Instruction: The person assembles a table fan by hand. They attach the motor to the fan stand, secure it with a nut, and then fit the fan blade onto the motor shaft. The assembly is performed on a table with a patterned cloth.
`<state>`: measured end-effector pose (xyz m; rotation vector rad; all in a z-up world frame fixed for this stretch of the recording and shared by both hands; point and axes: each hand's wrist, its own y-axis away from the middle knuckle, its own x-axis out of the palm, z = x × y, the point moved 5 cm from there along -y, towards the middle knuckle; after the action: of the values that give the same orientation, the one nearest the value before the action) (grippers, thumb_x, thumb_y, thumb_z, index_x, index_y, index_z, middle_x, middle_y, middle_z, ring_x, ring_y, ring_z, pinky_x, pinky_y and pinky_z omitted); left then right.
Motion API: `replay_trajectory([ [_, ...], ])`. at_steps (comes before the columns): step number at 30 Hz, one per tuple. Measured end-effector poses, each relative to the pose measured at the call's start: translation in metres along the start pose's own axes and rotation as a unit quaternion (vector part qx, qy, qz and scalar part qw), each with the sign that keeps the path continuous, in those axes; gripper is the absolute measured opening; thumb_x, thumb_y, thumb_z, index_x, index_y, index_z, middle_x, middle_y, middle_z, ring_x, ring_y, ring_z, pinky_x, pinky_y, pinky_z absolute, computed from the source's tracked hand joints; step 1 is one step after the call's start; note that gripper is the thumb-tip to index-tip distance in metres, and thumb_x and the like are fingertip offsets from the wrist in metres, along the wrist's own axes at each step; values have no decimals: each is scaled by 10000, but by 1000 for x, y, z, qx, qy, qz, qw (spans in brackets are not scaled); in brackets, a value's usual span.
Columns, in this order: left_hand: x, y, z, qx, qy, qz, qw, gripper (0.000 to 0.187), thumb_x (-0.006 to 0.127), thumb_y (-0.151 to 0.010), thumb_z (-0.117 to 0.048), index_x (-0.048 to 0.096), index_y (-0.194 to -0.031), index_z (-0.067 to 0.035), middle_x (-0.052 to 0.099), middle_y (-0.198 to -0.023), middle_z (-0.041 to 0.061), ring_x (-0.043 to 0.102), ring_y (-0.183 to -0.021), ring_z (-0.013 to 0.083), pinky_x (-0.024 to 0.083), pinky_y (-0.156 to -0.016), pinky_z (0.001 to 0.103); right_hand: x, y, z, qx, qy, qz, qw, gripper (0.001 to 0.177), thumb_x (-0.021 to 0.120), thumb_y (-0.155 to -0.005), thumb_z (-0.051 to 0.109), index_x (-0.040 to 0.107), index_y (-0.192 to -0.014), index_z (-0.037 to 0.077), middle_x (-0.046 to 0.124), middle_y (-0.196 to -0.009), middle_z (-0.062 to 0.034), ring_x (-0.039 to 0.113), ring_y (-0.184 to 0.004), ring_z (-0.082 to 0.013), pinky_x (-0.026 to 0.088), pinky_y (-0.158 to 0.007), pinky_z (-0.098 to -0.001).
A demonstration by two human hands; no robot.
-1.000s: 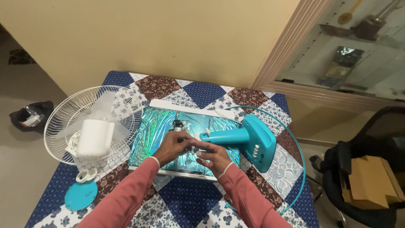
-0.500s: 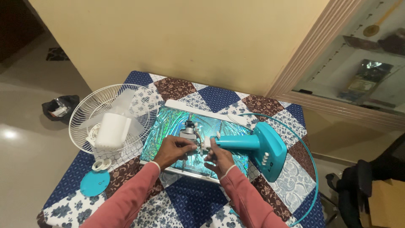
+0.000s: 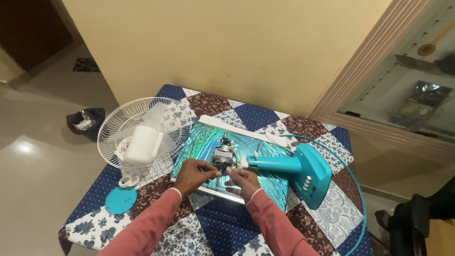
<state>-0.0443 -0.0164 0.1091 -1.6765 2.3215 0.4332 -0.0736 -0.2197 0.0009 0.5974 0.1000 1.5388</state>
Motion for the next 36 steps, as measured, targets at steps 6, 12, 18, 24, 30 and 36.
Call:
replay_trajectory([
  [6, -11, 4, 43, -4, -30, -27, 999, 363, 767, -903, -319, 728, -1022, 22, 749, -858, 132, 662, -578, 126, 542, -599, 319, 28, -4, 8, -123, 92, 120, 981, 931, 778, -788, -34, 236, -1529, 122, 478, -1391, -61, 646, -1106, -215, 649, -835, -401],
  [12, -31, 3, 89, 32, 34, -62, 997, 775, 730, -757, -145, 448, -1479, -138, 678, -1170, 48, 694, -610, 133, 583, -619, 320, 70, 5, 5, -59, 72, 133, 987, 1006, 741, -821, -19, 157, -1607, 211, 623, -1409, -119, 727, -1065, -228, 618, -826, -343],
  [18, -82, 3, 121, -30, 24, -26, 999, 297, 740, -900, -250, 789, -1105, -41, 806, -865, 80, 744, -630, 134, 578, -622, 296, 97, -14, -18, 11, 169, 73, 983, 488, 741, -898, 137, 629, -1372, 104, 753, -1205, -46, 712, -995, -145, 618, -799, -312],
  [24, -165, 1, 151, -92, 53, -39, 994, 276, 704, -917, -254, 770, -1045, -19, 794, -860, 71, 739, -620, 154, 562, -585, 327, 138, -57, -46, 35, 109, 3, 993, 386, 737, -900, 135, 691, -1279, 80, 751, -1099, -67, 703, -869, -138, 571, -679, -280],
  [30, -238, -21, 183, -83, 22, -40, 995, 236, 741, -883, -186, 788, -1049, -24, 796, -852, 69, 747, -619, 148, 587, -592, 311, 200, -94, -88, 20, 104, -26, 994, 369, 773, -880, 83, 711, -1239, 22, 788, -996, -91, 687, -731, -130, 543, -570, -257],
  [36, -265, -38, 200, -76, 54, -25, 995, 219, 764, -875, -178, 794, -1020, -17, 778, -828, 84, 711, -602, 144, 568, -559, 301, 238, -85, -92, 13, 109, -41, 993, 368, 782, -871, 112, 732, -1224, 22, 769, -949, -74, 696, -733, -137, 555, -565, -264],
])
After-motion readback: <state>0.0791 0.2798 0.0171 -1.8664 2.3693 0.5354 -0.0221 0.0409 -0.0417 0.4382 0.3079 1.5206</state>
